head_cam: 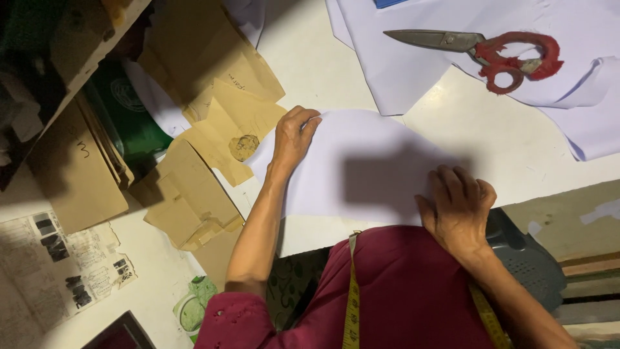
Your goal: Cutting fabric pieces according to a pattern using scissors and organizing the cut pieces on a workbench.
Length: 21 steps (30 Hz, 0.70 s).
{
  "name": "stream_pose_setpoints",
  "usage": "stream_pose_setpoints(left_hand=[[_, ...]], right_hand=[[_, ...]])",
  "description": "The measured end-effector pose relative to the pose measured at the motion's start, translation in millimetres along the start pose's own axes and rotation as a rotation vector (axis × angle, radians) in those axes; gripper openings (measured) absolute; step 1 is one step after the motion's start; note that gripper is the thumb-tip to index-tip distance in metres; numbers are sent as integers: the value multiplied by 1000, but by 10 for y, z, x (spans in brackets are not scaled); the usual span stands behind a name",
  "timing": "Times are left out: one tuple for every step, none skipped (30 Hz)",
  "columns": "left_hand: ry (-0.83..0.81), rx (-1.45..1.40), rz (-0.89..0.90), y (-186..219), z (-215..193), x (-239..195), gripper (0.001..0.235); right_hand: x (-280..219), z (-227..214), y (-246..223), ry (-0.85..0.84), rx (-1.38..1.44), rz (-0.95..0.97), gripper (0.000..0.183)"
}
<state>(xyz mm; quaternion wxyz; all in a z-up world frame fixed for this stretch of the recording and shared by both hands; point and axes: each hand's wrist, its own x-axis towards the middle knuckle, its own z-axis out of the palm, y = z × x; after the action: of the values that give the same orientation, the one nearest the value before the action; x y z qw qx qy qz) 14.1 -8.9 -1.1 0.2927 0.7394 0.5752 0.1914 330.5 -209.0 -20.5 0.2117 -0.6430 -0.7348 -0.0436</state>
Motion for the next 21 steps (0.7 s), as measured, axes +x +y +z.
stream_pose_setpoints(left_hand=[[-1, 0, 1, -8, 5, 8, 9], [-6, 8, -6, -15, 11, 17, 9], [-12, 17, -13, -23, 15, 24, 8], [-13, 18, -13, -13, 6, 37, 8], [-19, 16, -23, -2, 3, 53, 8], [-24, 14, -34, 10, -1, 68, 7], [-26, 14, -34, 7, 1, 76, 7], [-24, 16, -33, 5, 3, 84, 7], [-23, 18, -32, 3, 8, 93, 8], [-25, 18, -31, -24, 27, 97, 8], [-22, 35, -49, -50, 46, 101, 8], [-19, 52, -67, -76, 65, 104, 8], [-21, 50, -64, -82, 61, 112, 8], [-18, 60, -60, -88, 57, 119, 8], [-16, 65, -55, -87, 76, 123, 9], [-21, 59, -52, -101, 85, 117, 9], [11, 96, -16, -110, 107, 114, 12], [43, 133, 21, -118, 132, 110, 16], [36, 122, 25, 113, 132, 54, 16], [122, 289, 55, 342, 129, -5, 26], [207, 454, 85, 573, 131, -74, 38]], right_hand=[[10, -3, 0, 0, 0, 1, 44], [20, -6, 1, 9, -6, -4, 44], [29, -7, 0, 17, -11, -8, 44], [26, -9, 0, 17, -10, -6, 44], [24, -13, 5, 21, -5, -8, 44], [21, -16, 10, 26, -1, -11, 44], [40, -35, 8, 25, -1, -9, 44], [58, -53, 6, 32, 5, -14, 43], [74, -71, 6, 38, 11, -19, 42], [66, -74, 6, 38, 10, -17, 42], [58, -78, 5, 29, 6, -15, 42], [48, -82, 4, 19, 3, -13, 44], [40, -74, 8, 19, 0, -11, 44], [30, -66, 12, 18, -4, -16, 45], [8, -72, 28, 15, -12, -21, 47], [-22, -11, 31, 12, -18, -19, 47], [-58, 43, 42, 25, -21, -12, 48], [-98, 98, 56, 38, -23, -5, 50], [-117, 147, 65, 33, -34, -1, 50], [-138, 198, 77, 50, -14, 2, 49], [-175, 240, 92, 65, 7, 5, 49]])
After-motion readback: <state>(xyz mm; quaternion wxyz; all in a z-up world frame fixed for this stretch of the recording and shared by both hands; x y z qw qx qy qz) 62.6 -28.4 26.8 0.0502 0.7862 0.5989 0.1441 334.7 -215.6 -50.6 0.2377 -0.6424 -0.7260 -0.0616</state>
